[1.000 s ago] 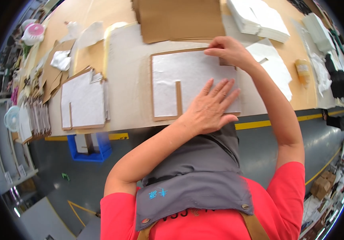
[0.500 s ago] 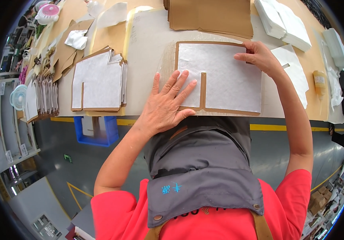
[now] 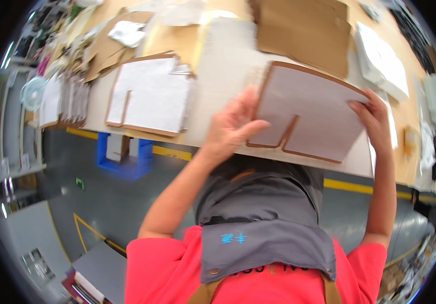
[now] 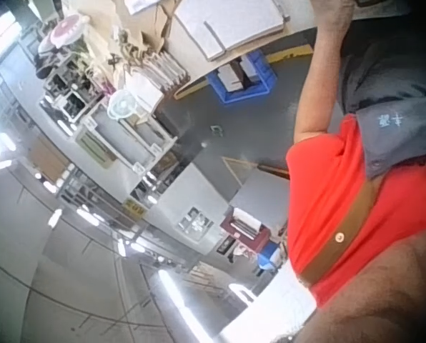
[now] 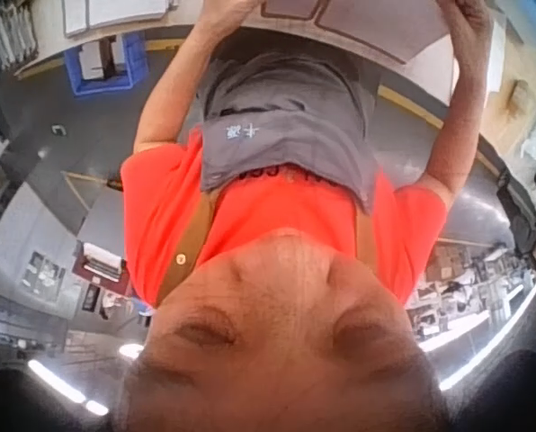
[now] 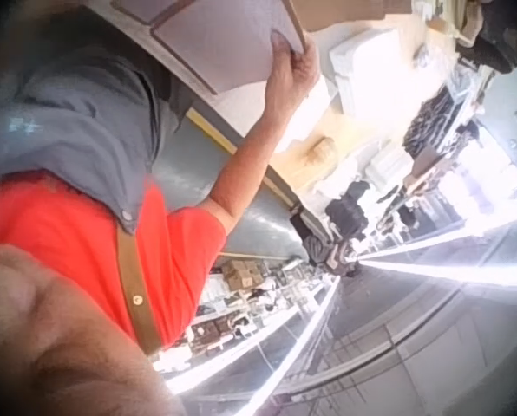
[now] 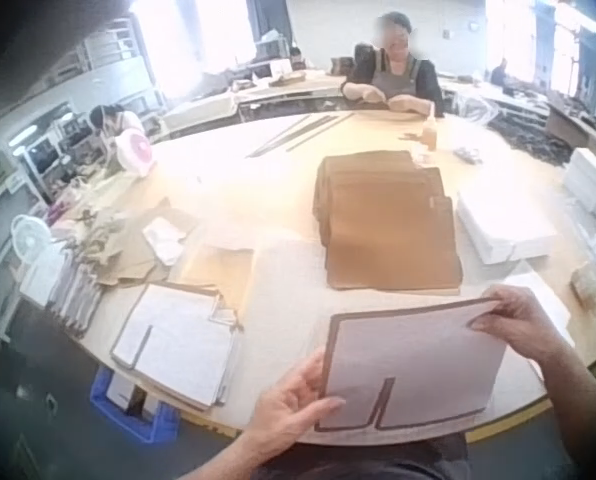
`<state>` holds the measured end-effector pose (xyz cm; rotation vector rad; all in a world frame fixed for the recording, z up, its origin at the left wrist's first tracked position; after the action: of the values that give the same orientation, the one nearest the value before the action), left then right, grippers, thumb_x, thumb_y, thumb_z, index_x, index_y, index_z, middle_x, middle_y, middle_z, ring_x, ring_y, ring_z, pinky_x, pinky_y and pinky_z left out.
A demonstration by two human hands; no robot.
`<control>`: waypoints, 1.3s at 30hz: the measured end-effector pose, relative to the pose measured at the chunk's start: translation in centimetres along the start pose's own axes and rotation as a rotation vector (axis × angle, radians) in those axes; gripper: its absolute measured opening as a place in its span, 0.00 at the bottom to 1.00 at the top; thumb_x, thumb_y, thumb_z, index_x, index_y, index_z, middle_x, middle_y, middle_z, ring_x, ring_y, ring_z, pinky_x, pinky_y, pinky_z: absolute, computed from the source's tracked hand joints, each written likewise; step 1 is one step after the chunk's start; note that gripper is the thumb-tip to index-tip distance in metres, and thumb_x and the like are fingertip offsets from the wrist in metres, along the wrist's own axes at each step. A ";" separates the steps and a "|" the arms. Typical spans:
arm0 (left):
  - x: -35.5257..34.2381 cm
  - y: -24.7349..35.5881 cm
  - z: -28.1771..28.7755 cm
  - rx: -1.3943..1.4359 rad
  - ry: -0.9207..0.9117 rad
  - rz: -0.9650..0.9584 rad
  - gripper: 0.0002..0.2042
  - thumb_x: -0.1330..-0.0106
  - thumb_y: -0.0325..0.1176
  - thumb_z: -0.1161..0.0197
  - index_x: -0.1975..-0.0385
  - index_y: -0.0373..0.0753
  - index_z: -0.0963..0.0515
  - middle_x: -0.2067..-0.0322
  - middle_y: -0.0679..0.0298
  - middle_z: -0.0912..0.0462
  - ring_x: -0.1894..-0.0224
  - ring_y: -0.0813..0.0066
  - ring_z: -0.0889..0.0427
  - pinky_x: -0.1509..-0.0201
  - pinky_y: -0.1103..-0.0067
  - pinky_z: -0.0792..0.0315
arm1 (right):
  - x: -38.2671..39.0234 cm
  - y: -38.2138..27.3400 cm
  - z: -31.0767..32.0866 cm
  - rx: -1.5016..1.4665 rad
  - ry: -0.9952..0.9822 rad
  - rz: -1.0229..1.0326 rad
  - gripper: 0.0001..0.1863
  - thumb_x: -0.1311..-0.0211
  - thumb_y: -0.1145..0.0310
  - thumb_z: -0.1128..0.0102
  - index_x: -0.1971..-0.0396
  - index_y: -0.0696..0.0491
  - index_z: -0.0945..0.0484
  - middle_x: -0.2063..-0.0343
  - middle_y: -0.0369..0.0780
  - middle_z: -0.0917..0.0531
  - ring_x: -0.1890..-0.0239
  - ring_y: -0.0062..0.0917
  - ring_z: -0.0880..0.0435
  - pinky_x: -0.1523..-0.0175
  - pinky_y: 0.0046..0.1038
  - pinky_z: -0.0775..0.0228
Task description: Applying adhesive to leather components and attaching fabric/paper linings.
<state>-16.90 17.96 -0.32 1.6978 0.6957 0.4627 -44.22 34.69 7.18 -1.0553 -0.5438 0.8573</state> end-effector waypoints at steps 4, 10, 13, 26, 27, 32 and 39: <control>-0.4 3.0 0.4 -0.021 0.000 0.278 0.12 0.34 0.25 0.35 0.52 0.34 0.21 0.65 0.76 0.17 0.66 0.91 0.22 0.61 0.90 0.29 | -1.4 -2.0 -1.0 -0.145 -0.046 -0.044 0.12 0.38 0.76 0.40 0.55 0.60 0.22 0.69 0.31 0.18 0.69 0.10 0.24 0.62 0.15 0.33; 2.0 11.3 14.1 -0.127 0.271 0.259 0.17 0.35 0.25 0.35 0.46 0.30 0.24 0.56 0.63 0.16 0.57 0.82 0.18 0.50 0.82 0.24 | -6.9 -9.9 -14.7 -0.166 -0.414 -0.072 0.17 0.39 0.69 0.36 0.52 0.62 0.22 0.68 0.34 0.19 0.68 0.14 0.24 0.63 0.19 0.33; 1.7 13.9 20.0 -0.112 0.344 0.238 0.19 0.35 0.27 0.34 0.46 0.29 0.25 0.58 0.62 0.15 0.58 0.83 0.18 0.54 0.83 0.23 | -10.2 -10.5 -22.2 -0.213 -0.512 -0.058 0.15 0.39 0.68 0.36 0.57 0.63 0.21 0.71 0.34 0.20 0.66 0.16 0.25 0.61 0.21 0.34; 0.7 7.9 23.9 -1.447 0.313 -0.261 0.18 0.28 0.33 0.44 0.41 0.37 0.26 0.42 0.54 0.23 0.35 0.59 0.29 0.30 0.66 0.38 | -12.2 -5.5 -23.3 0.185 -0.218 0.256 0.18 0.39 0.71 0.35 0.49 0.54 0.24 0.55 0.39 0.21 0.67 0.21 0.22 0.57 0.24 0.27; 0.7 7.2 23.8 -1.397 0.254 -0.182 0.21 0.27 0.38 0.47 0.37 0.38 0.30 0.36 0.55 0.29 0.30 0.58 0.37 0.26 0.63 0.47 | -11.6 -5.0 -22.3 0.223 -0.200 0.250 0.18 0.39 0.71 0.35 0.49 0.54 0.24 0.56 0.39 0.20 0.67 0.20 0.22 0.57 0.24 0.27; 0.3 5.6 23.2 -1.613 0.020 -0.101 0.27 0.26 0.38 0.53 0.29 0.37 0.43 0.28 0.53 0.44 0.25 0.58 0.48 0.23 0.59 0.60 | -8.9 -2.8 -17.8 0.216 -0.129 0.175 0.15 0.38 0.75 0.37 0.52 0.55 0.22 0.58 0.36 0.19 0.67 0.18 0.23 0.58 0.22 0.28; 0.9 6.8 23.6 -1.668 -0.022 0.028 0.29 0.28 0.39 0.50 0.28 0.40 0.43 0.26 0.53 0.52 0.23 0.60 0.54 0.23 0.59 0.62 | -9.1 1.1 -12.2 0.419 0.070 0.237 0.10 0.37 0.72 0.37 0.57 0.56 0.22 0.61 0.40 0.19 0.64 0.27 0.19 0.58 0.29 0.26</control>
<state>0.14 0.33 0.63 0.1260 0.0792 0.7245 -40.71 21.10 1.25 -0.7680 -0.1670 1.0829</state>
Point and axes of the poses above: each hand's wrist, its own x-axis away from the middle knuckle, its own z-axis out of the back of the hand, y = z × x, the point moved 2 cm from there along -x, towards the middle knuckle
